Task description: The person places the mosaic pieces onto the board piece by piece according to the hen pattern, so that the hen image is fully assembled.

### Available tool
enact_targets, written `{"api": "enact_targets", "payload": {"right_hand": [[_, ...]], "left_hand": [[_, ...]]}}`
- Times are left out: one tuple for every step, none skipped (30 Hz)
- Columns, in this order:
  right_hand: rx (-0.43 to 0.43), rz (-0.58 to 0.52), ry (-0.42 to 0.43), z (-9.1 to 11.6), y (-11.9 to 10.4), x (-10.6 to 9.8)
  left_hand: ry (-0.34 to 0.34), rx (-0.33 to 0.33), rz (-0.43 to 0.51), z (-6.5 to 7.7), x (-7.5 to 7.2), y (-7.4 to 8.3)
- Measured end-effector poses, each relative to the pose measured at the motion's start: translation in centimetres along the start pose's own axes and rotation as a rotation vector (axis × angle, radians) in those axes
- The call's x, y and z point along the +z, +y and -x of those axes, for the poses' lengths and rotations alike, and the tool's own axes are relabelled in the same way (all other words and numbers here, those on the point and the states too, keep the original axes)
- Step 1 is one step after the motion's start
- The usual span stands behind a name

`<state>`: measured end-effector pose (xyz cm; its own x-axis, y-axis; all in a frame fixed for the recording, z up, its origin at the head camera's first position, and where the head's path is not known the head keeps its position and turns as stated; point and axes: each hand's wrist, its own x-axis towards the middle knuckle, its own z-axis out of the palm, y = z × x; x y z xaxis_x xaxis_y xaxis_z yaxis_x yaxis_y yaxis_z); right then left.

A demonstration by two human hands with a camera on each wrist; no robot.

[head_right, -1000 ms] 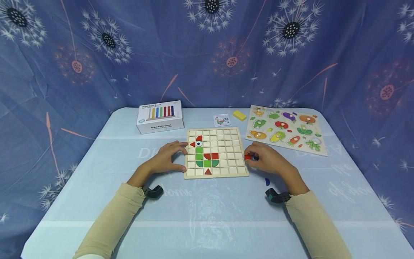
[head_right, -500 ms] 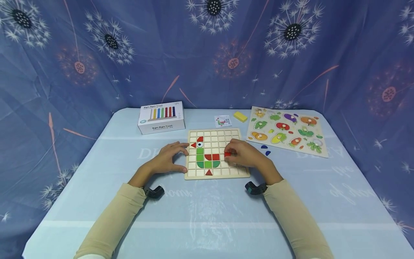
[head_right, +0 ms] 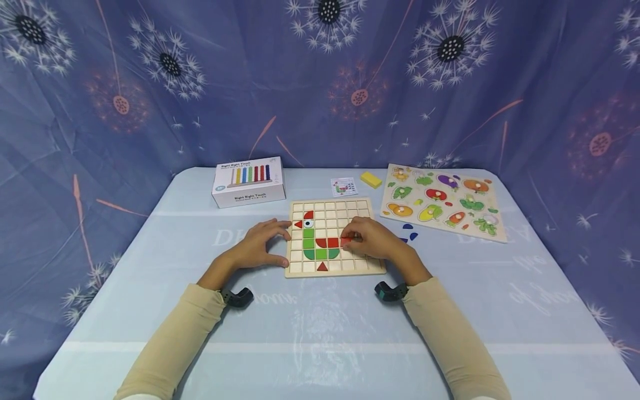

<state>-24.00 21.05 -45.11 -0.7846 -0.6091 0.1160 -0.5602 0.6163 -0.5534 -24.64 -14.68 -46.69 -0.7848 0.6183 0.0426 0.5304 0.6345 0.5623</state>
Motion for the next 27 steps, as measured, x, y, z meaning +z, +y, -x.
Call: {"api": "enact_targets", "payload": {"right_hand": [[0.005,0.000,-0.001,0.01,0.02,0.04],[0.007,-0.001,0.000,0.01,0.04,0.08],[0.008,-0.003,0.000,0.02,0.04,0.11],[0.009,-0.005,0.000,0.03,0.06,0.13],[0.010,-0.006,-0.001,0.01,0.08,0.15],[0.012,-0.006,-0.002,0.01,0.10,0.15],[0.014,-0.007,-0.003,0.01,0.12,0.16],[0.016,-0.010,-0.004,0.00,0.13,0.16],[0.017,-0.012,-0.004,0.00,0.12,0.15],[0.018,-0.013,-0.004,0.00,0.13,0.15],[0.017,-0.015,-0.003,0.00,0.11,0.14],[0.013,-0.015,-0.004,0.02,0.10,0.14],[0.010,-0.017,-0.004,0.02,0.09,0.14],[0.004,-0.019,-0.004,0.04,0.09,0.14],[-0.002,-0.019,-0.005,0.06,0.10,0.15],[-0.005,-0.019,-0.006,0.07,0.10,0.16],[-0.009,-0.020,-0.006,0.08,0.11,0.17],[-0.013,-0.021,-0.007,0.09,0.13,0.19],[-0.010,-0.021,-0.007,0.09,0.14,0.21],[-0.012,-0.021,-0.007,0.10,0.14,0.21],[-0.010,-0.022,-0.007,0.10,0.16,0.21],[-0.007,-0.022,-0.007,0.10,0.16,0.22],[-0.009,-0.023,-0.006,0.11,0.18,0.22],[-0.008,-0.025,-0.005,0.13,0.17,0.20],[-0.004,-0.027,-0.003,0.17,0.14,0.16],[-0.002,-0.035,-0.001,0.20,0.12,0.11],[0.002,-0.043,0.002,0.26,0.13,0.08]], "left_hand": [[-0.001,0.000,-0.002,0.03,0.01,0.00],[-0.001,0.000,-0.003,0.06,0.02,0.02],[-0.002,-0.001,-0.003,0.09,0.02,0.04],[-0.003,-0.001,-0.003,0.09,0.03,0.04],[-0.003,-0.002,-0.003,0.10,0.02,0.05],[-0.003,-0.003,-0.003,0.10,0.02,0.05],[-0.003,-0.003,-0.002,0.11,0.01,0.06],[-0.002,-0.002,-0.001,0.09,0.01,0.05],[-0.002,-0.001,-0.001,0.07,0.01,0.04],[-0.002,-0.001,0.000,0.06,0.01,0.03],[-0.001,0.001,0.001,0.08,-0.01,0.05],[-0.001,0.002,0.001,0.07,-0.01,0.05],[-0.001,0.002,0.002,0.08,-0.03,0.06],[-0.001,0.003,0.002,0.10,-0.05,0.08],[-0.002,0.003,0.002,0.11,-0.06,0.10],[-0.003,0.004,0.003,0.13,-0.07,0.11],[-0.003,0.005,0.002,0.13,-0.08,0.12],[-0.004,0.005,0.002,0.13,-0.08,0.12],[-0.003,0.008,0.003,0.15,-0.08,0.13],[-0.002,0.010,0.004,0.15,-0.08,0.12],[-0.002,0.010,0.003,0.15,-0.08,0.11],[-0.001,0.010,0.003,0.14,-0.08,0.11],[0.001,0.013,0.003,0.14,-0.07,0.09],[0.001,0.015,0.004,0.13,-0.06,0.10],[0.002,0.015,0.004,0.12,-0.05,0.10],[0.001,0.013,0.002,0.09,-0.04,0.11],[0.002,0.015,0.003,0.07,-0.03,0.13]]}}
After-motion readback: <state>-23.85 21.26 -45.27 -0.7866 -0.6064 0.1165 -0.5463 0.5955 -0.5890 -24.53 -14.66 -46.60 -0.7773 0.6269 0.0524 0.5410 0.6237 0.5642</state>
